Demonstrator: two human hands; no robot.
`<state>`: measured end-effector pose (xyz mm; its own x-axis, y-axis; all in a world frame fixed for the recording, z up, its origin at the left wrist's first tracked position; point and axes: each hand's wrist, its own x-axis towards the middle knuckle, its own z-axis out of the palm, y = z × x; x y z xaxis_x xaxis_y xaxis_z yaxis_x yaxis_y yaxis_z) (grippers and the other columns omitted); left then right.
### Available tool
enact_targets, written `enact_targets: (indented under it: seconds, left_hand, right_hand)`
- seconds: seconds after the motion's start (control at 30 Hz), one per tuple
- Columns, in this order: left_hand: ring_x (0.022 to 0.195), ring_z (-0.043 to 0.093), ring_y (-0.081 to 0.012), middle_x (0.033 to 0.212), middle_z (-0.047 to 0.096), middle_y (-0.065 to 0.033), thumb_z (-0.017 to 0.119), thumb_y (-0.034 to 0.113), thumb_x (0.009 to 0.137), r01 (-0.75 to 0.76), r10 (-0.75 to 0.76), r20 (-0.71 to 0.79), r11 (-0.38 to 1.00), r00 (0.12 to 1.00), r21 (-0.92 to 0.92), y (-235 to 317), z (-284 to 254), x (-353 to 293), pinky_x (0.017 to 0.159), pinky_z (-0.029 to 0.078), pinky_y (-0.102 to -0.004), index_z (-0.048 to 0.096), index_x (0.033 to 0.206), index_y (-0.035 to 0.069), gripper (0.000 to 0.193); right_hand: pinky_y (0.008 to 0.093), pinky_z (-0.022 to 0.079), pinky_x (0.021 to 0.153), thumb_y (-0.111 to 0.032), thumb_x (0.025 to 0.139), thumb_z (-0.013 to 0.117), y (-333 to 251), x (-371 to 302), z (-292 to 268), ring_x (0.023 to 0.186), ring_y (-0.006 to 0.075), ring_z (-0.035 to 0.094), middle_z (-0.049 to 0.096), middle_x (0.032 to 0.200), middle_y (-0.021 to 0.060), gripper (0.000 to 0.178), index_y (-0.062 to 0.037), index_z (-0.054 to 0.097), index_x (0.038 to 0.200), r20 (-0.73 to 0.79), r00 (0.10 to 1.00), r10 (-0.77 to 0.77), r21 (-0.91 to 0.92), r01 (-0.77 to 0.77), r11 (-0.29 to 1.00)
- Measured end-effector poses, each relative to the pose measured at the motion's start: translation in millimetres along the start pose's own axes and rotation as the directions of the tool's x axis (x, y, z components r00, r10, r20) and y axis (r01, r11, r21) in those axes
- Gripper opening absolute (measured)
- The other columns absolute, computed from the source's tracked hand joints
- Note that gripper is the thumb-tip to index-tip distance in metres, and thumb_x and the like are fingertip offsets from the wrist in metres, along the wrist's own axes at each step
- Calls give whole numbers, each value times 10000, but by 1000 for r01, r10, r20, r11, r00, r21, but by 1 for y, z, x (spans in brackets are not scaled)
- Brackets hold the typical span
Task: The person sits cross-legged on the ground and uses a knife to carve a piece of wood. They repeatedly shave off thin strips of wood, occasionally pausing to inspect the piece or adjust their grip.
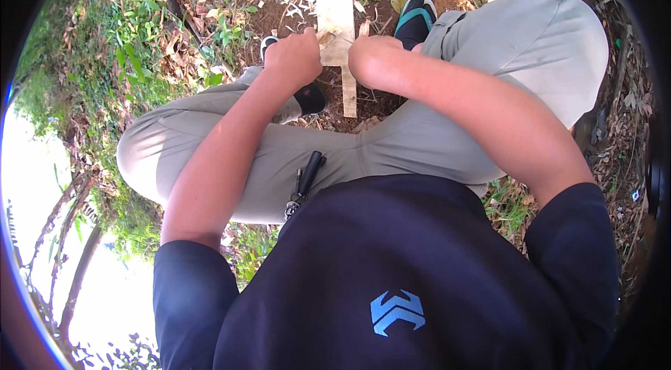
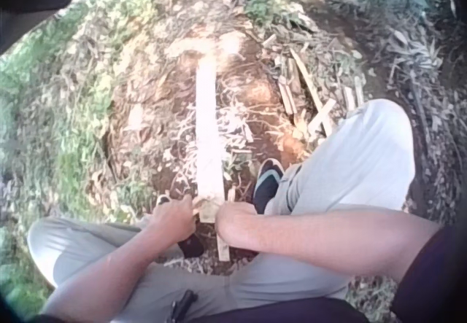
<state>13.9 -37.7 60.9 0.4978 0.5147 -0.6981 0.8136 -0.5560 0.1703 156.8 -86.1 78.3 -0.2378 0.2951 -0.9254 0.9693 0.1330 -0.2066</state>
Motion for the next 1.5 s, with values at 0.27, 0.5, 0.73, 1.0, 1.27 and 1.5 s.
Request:
enact_targets:
  seconds: [0.27, 0.5, 0.73, 1.0, 1.27, 1.5]
  left_hand:
    - [901, 677, -375, 933, 691, -218, 614, 245, 829, 107, -109, -30, 992, 994, -66, -10, 1, 18, 809, 536, -466, 674, 971, 40, 257]
    - [907, 680, -355, 959, 698, -180, 621, 219, 817, 80, -80, -28, 997, 996, 4, -23, -7, 32, 802, 546, -454, 678, 979, 48, 243]
    - [885, 687, -358, 920, 692, -213, 598, 121, 808, -21, 21, -45, 1000, 999, 9, -3, -7, 22, 777, 549, -438, 644, 941, 1, 185]
    - [859, 677, -381, 866, 681, -224, 583, 110, 827, -67, 66, -55, 997, 996, -23, -1, 5, 15, 760, 536, -472, 572, 989, -4, 198]
    - [858, 681, -376, 855, 684, -214, 654, 121, 802, 13, -15, -23, 997, 1000, -77, 5, 9, 9, 727, 542, -462, 533, 1002, -4, 266]
    - [895, 675, -379, 899, 685, -215, 668, 145, 818, 22, -23, -30, 999, 999, -37, 20, 8, 3, 739, 540, -456, 525, 1007, 8, 274]
  right_hand:
    - [424, 563, 771, -75, 799, 676, -10, 18, 20, 980, 335, 689, 690, 1040, 228, 304, 78, 606, 1052, -141, 957, 253, 397, -179, 900]
    - [332, 568, 762, -110, 791, 695, -4, 9, -4, 986, 190, 684, 695, 1138, 29, 283, -181, 745, 1060, -88, 992, 85, 17, -84, 996]
    - [325, 564, 732, -119, 758, 710, -9, 2, -15, 945, 200, 694, 719, 1054, 29, 279, -178, 756, 1026, 2, 994, 108, -57, -108, 993]
    - [372, 580, 712, -82, 733, 731, -7, -13, -22, 901, 275, 709, 721, 985, 149, 255, -54, 740, 986, -2, 996, 84, 82, -83, 993]
    - [380, 581, 716, -49, 772, 690, -15, -7, 1, 944, 291, 705, 706, 1010, 198, 236, 81, 668, 967, -132, 959, 252, 400, -181, 899]
    - [338, 570, 724, -114, 774, 709, -2, 73, 36, 897, 216, 706, 700, 1096, 77, 277, -59, 716, 1046, 220, 957, 191, -35, -188, 982]
